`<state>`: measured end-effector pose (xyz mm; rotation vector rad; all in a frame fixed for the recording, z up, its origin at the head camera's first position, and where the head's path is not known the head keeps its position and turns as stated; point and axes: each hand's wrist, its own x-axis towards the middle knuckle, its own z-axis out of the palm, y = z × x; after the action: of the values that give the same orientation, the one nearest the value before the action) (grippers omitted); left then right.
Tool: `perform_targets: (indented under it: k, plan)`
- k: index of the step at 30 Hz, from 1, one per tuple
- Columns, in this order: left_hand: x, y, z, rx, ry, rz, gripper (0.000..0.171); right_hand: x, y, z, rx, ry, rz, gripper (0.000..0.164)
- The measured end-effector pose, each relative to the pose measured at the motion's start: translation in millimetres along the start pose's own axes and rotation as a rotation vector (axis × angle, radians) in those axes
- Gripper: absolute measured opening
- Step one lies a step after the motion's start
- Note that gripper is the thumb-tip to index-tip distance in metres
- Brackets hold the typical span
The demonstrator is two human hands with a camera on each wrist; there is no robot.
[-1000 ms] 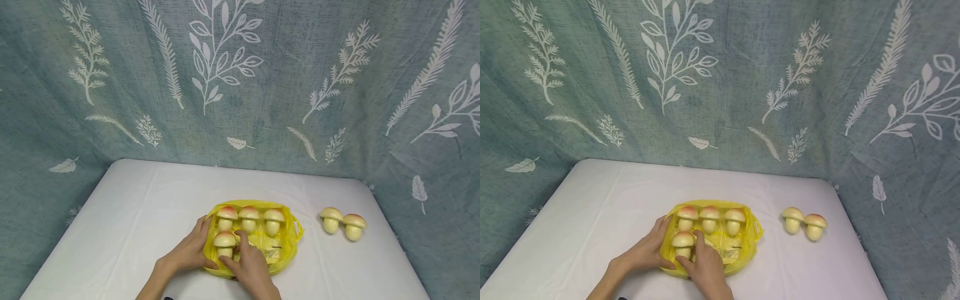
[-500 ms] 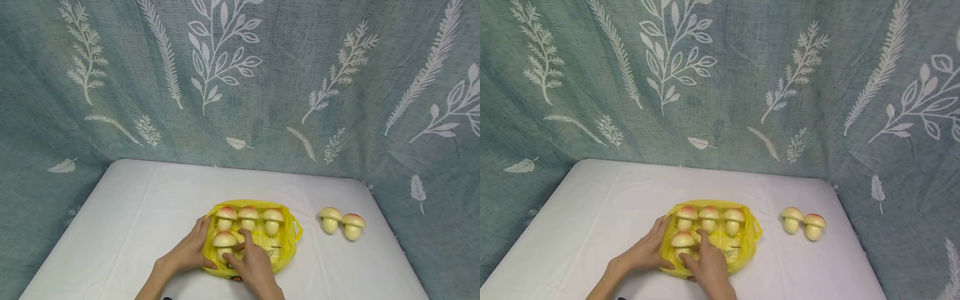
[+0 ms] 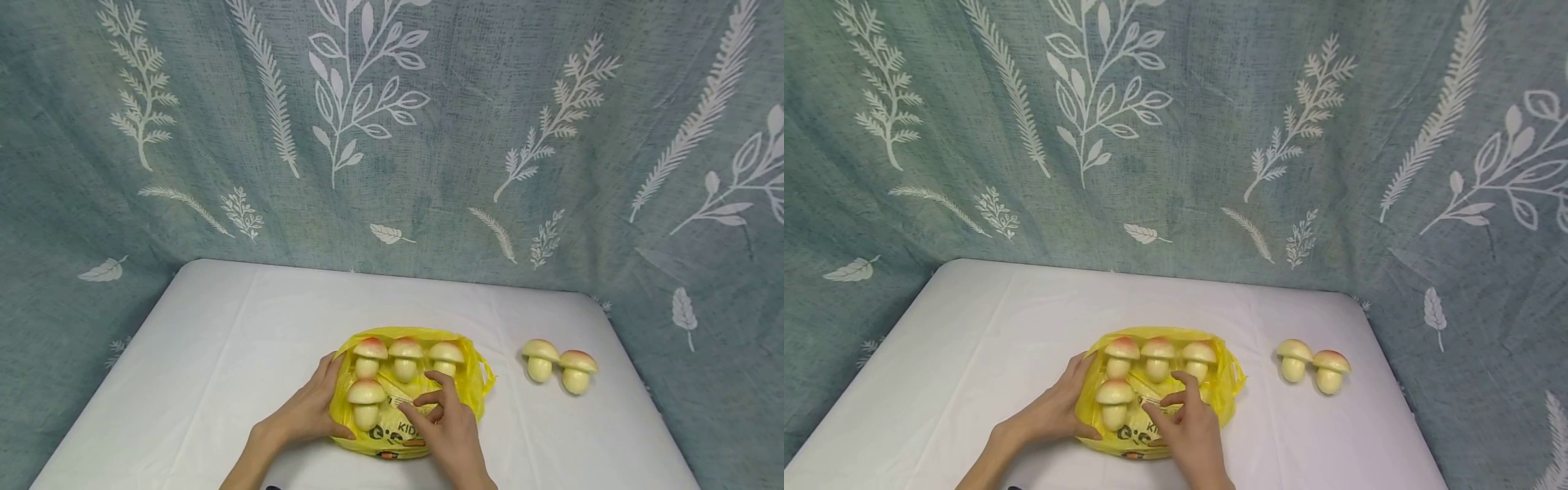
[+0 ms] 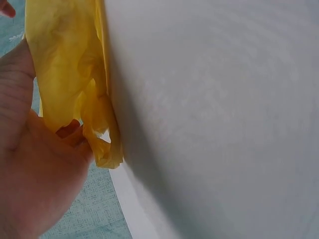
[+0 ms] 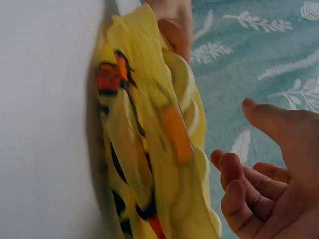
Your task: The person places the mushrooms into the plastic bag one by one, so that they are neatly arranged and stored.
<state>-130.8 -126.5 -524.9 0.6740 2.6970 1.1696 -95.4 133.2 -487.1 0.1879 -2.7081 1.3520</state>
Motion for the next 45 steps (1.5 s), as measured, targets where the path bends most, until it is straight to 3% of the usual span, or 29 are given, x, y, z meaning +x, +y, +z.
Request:
perform_targets:
  k: [15, 27, 32, 37, 45]
  plan:
    - [0.1, -4.2, 0.4, -0.123, -0.023, 0.003, 0.133, -4.3, 23.2, -34.0, -0.040, 0.187, -0.018, 0.058]
    - [-1.2, -4.1, -0.2, -0.122, -0.032, -0.001, 0.137, -4.7, 41.1, -50.1, 0.013, 0.263, 0.032, 0.056]
    - [-0.7, -4.3, 0.4, -0.126, -0.031, 0.002, 0.138, -1.4, 52.2, -62.4, 0.038, 0.321, 0.098, 0.054]
    - [-1.0, -3.6, 0.3, -0.119, -0.030, -0.002, 0.139, 5.1, 66.5, -75.5, -0.025, 0.373, 0.177, 0.054]
    - [-1.6, -2.6, -0.3, -0.121, -0.034, 0.004, 0.137, 13.1, 81.8, -89.7, -0.108, 0.400, 0.218, 0.059]
